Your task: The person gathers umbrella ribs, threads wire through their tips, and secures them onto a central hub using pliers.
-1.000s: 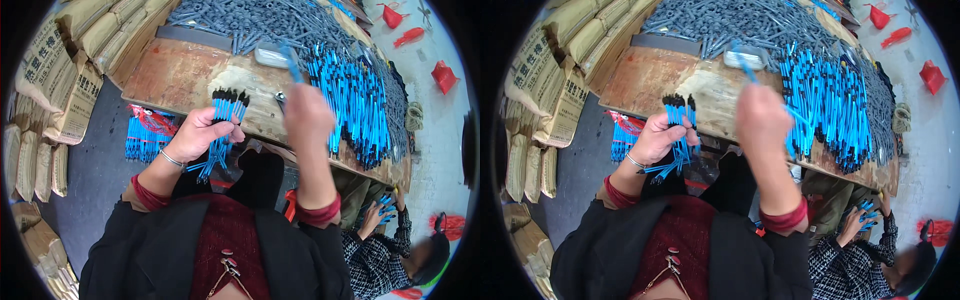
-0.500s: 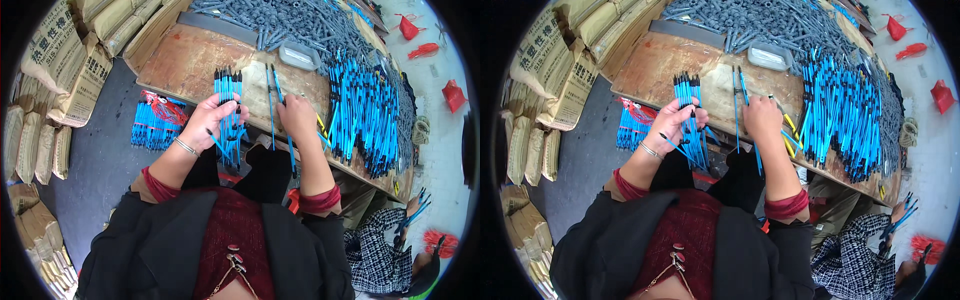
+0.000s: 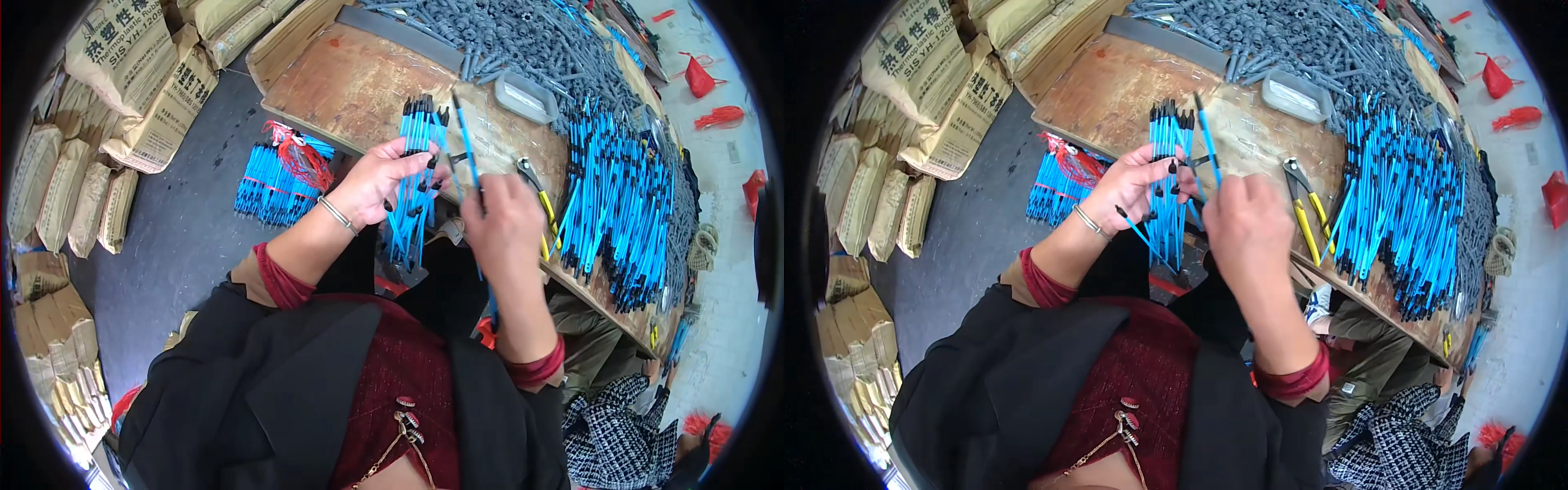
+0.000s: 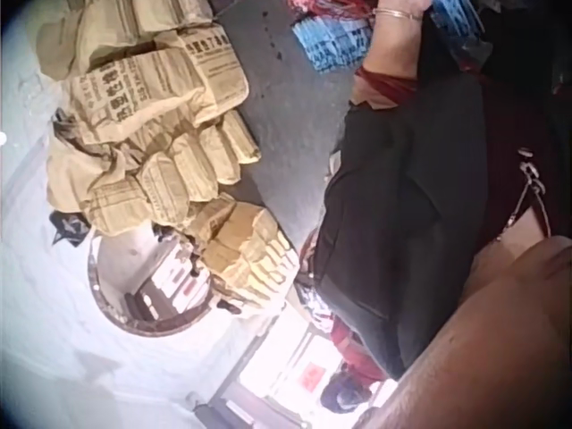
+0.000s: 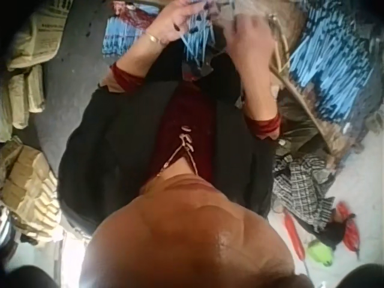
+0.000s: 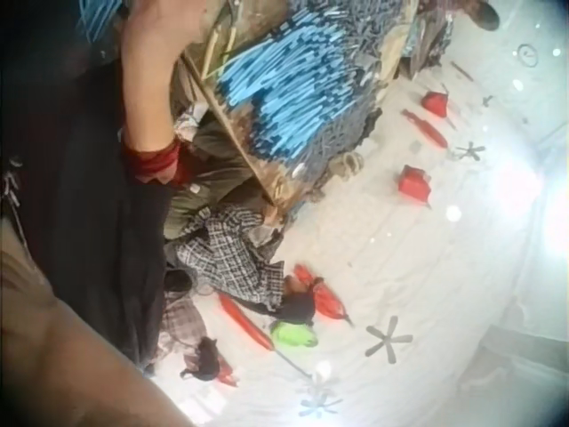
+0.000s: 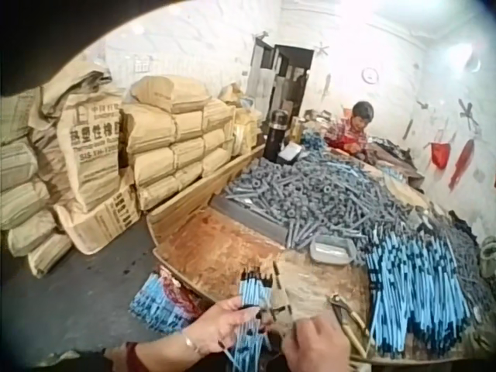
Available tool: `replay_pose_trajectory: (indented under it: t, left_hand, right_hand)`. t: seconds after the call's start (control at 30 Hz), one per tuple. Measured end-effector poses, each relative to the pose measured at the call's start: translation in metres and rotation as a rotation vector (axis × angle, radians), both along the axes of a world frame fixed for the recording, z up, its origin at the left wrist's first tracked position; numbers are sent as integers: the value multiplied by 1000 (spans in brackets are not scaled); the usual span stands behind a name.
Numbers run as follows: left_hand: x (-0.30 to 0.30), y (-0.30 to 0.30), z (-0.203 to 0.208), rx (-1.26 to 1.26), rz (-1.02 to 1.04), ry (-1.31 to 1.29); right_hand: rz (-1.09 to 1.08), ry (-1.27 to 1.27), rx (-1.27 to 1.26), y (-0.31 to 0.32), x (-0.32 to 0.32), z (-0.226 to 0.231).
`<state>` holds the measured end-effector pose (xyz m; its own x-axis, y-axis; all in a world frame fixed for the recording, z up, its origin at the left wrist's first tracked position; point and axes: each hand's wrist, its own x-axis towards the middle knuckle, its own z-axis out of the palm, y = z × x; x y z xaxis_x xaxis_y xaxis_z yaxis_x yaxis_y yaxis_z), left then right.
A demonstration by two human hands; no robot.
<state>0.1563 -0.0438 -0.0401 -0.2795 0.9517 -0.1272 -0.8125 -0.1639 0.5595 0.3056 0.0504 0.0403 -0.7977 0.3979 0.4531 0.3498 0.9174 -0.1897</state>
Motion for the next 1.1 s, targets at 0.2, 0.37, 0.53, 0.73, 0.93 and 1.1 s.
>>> replay_pose_trajectory:
  t: [0.2, 0.37, 0.53, 0.73, 0.93, 1.1]
  left_hand:
    - [22, 6, 18, 43, 60, -88]
    - [32, 7, 26, -23, 11, 256]
    - [40, 10, 27, -85, -78, 174]
    - [52, 16, 36, -179, 47, 198]
    - [46, 30, 27, 26, 66, 373]
    - [73, -3, 29, 79, -38, 435]
  right_hand:
    - [-26, 180, 30, -19, 5, -37]
    - [-81, 258, -113, -24, 19, -53]
    - [-112, 408, -353, -17, 29, -58]
    - [123, 428, -195, -24, 56, -59]
    - [385, 391, -365, -13, 64, -33]
    - [595, 757, -1063, -37, 52, -15]
